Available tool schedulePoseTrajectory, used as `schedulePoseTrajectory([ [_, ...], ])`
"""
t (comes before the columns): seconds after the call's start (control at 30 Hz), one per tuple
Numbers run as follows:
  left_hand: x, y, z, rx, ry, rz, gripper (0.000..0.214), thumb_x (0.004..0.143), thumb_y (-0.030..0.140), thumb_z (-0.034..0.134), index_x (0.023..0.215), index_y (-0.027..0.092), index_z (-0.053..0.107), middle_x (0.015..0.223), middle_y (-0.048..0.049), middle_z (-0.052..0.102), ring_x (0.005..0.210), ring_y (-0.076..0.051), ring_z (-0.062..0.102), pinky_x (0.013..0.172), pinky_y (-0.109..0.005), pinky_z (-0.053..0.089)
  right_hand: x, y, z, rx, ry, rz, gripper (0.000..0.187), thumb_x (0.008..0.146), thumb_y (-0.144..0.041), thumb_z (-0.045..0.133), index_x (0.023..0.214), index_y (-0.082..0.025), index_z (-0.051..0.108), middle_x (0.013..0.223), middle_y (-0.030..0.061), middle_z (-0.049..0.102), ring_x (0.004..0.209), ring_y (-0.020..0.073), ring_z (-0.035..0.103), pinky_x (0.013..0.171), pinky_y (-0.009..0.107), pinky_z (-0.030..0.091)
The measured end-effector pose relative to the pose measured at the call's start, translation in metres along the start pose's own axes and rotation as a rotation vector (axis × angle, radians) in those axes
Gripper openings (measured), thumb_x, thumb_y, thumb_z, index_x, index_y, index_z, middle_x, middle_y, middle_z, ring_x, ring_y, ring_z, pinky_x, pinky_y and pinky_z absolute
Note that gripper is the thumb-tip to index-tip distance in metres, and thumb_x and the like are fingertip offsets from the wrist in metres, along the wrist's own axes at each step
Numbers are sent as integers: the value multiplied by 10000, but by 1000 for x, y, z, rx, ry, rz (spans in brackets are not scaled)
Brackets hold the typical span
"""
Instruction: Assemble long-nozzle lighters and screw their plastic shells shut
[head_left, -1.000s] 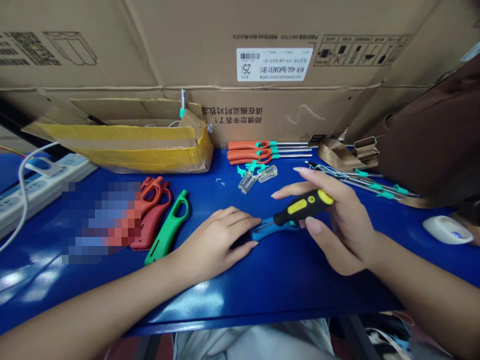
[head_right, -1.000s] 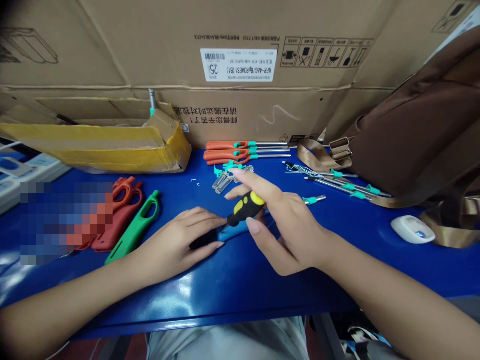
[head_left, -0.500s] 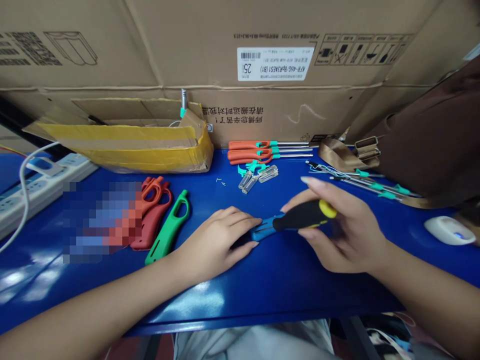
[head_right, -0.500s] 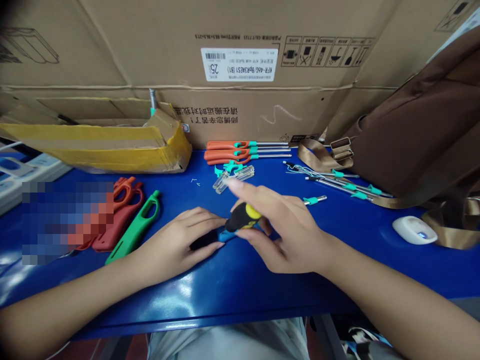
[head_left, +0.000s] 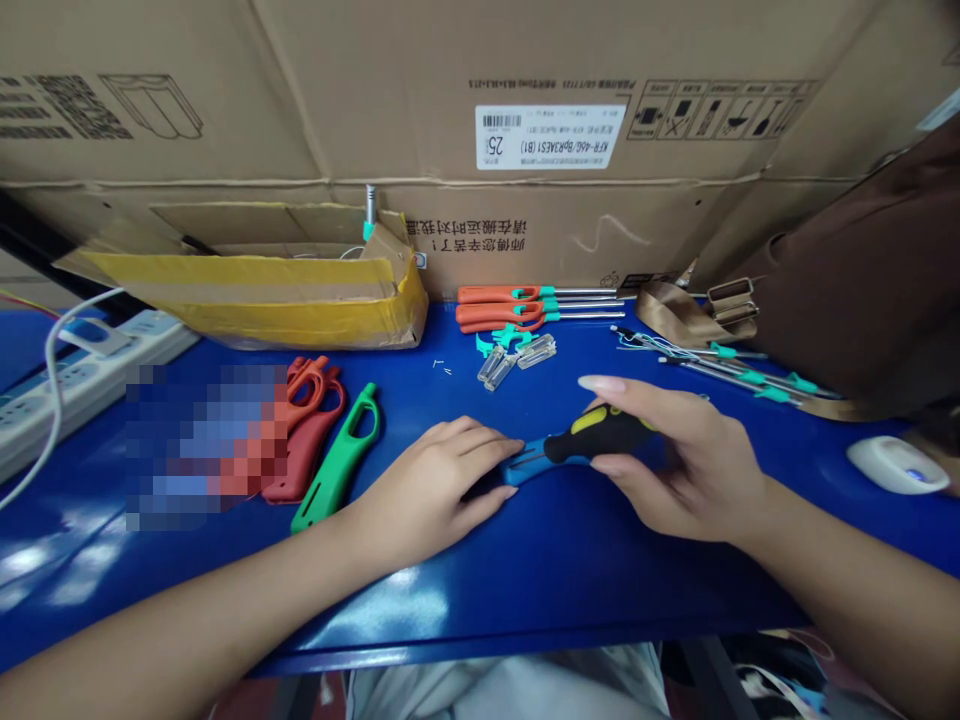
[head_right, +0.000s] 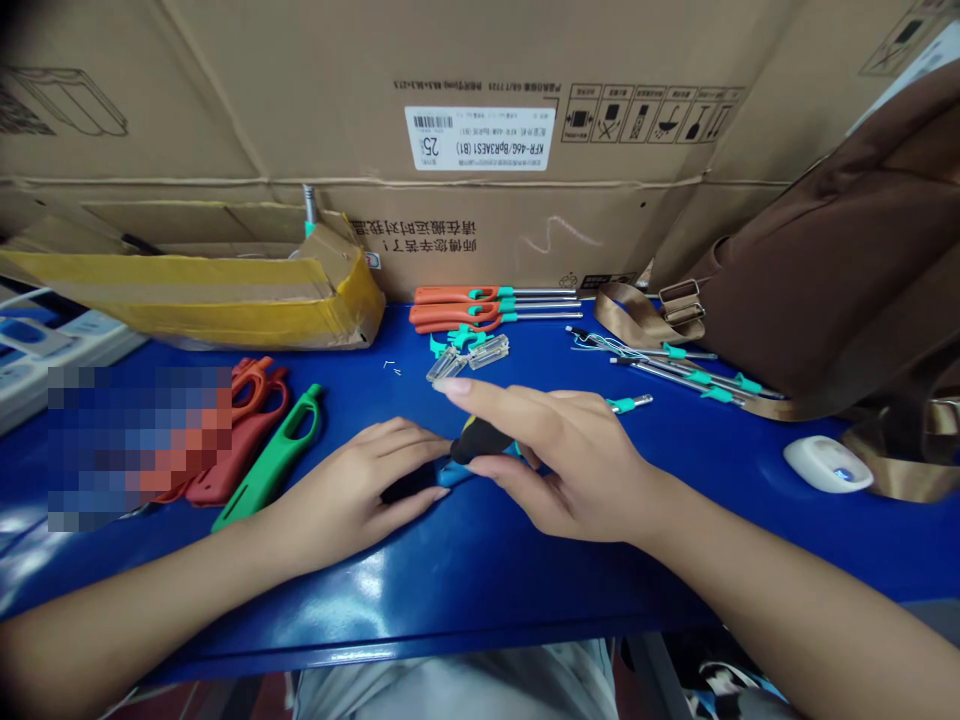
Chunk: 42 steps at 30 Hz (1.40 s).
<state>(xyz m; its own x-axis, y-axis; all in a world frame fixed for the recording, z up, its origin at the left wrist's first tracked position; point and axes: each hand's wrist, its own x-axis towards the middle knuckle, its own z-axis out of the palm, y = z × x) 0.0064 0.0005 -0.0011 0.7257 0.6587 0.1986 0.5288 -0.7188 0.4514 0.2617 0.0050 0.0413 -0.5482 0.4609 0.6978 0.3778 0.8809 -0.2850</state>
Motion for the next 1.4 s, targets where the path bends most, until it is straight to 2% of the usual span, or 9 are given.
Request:
schedulePoseTrajectory([
  [0.1, 0, 0, 0, 3, 6, 1, 322, 998, 268, 602, 1306, 178, 586, 1227, -93, 701, 1132, -255, 634, 1039, -452, 489, 1, -2, -1, -18, 5, 5, 665, 945, -182, 620, 1553, -319, 388, 1121, 38, 775, 759, 187, 745, 638, 304, 614],
  [0.27, -1, -1, 1, 12, 20, 8, 330, 997, 275, 607, 1311, 180, 584, 1238, -92, 700, 1147, -255, 633, 1047, -452, 482, -4, 2, 2, 173, -45, 66, 748, 941, -141, 546, 1610, -280, 243, 1333, 101, 685, 937, 206, 739, 728, 346, 632],
  [0.43, -1, 0, 0, 12, 5, 2, 345, 998, 275, 602, 1326, 168, 584, 1228, -96, 702, 1137, -257, 635, 1049, -455, 488, 0, 1, 1, 56, 13, 1, 609, 903, -193, 675, 1469, -298, 477, 1062, 46, 773, 712, 178, 726, 652, 310, 615],
  [0.5, -1, -1, 0, 16, 2, 0, 355, 999, 276, 601, 1335, 166, 579, 1234, -98, 699, 1142, -258, 632, 1058, -458, 484, 0, 0, 1, -2, 38, 4, 580, 900, -227, 703, 1442, -294, 509, 1044, 45, 779, 716, 182, 730, 651, 303, 611],
  [0.67, -1, 0, 0, 19, 13, 2, 330, 995, 272, 605, 1313, 187, 586, 1229, -96, 703, 1141, -260, 638, 1060, -463, 485, -5, 0, 3, 146, 10, 60, 662, 967, -202, 537, 1584, -257, 305, 1269, 103, 712, 923, 215, 741, 727, 350, 628],
  [0.87, -1, 0, 0, 6, 4, 2, 343, 996, 267, 603, 1327, 181, 582, 1231, -100, 700, 1134, -257, 638, 1050, -460, 487, 4, -2, -2, -44, 19, -24, 506, 960, -278, 642, 1447, -293, 504, 877, 27, 764, 686, 190, 722, 607, 286, 593],
  [1.07, -1, 1, 0, 7, 1, -6, 326, 996, 271, 602, 1308, 176, 599, 1222, -92, 701, 1140, -258, 638, 1073, -471, 468, 2, -4, -4, 133, -15, 9, 656, 962, -149, 516, 1585, -245, 335, 1276, 122, 711, 987, 213, 736, 707, 319, 630],
  [1.27, -1, 0, 1, 8, 2, -2, 356, 991, 263, 609, 1333, 165, 584, 1228, -97, 696, 1137, -255, 632, 1059, -464, 484, 6, -4, -8, -43, 3, -67, 540, 939, -223, 656, 1458, -272, 517, 923, 54, 767, 760, 208, 724, 623, 300, 601],
  [1.4, -1, 0, 1, 16, 8, 0, 343, 996, 276, 605, 1321, 167, 587, 1229, -98, 698, 1140, -256, 633, 1057, -456, 479, 4, -4, -6, 46, -3, -1, 666, 940, -177, 584, 1570, -233, 374, 1114, 97, 758, 875, 218, 740, 664, 314, 621],
])
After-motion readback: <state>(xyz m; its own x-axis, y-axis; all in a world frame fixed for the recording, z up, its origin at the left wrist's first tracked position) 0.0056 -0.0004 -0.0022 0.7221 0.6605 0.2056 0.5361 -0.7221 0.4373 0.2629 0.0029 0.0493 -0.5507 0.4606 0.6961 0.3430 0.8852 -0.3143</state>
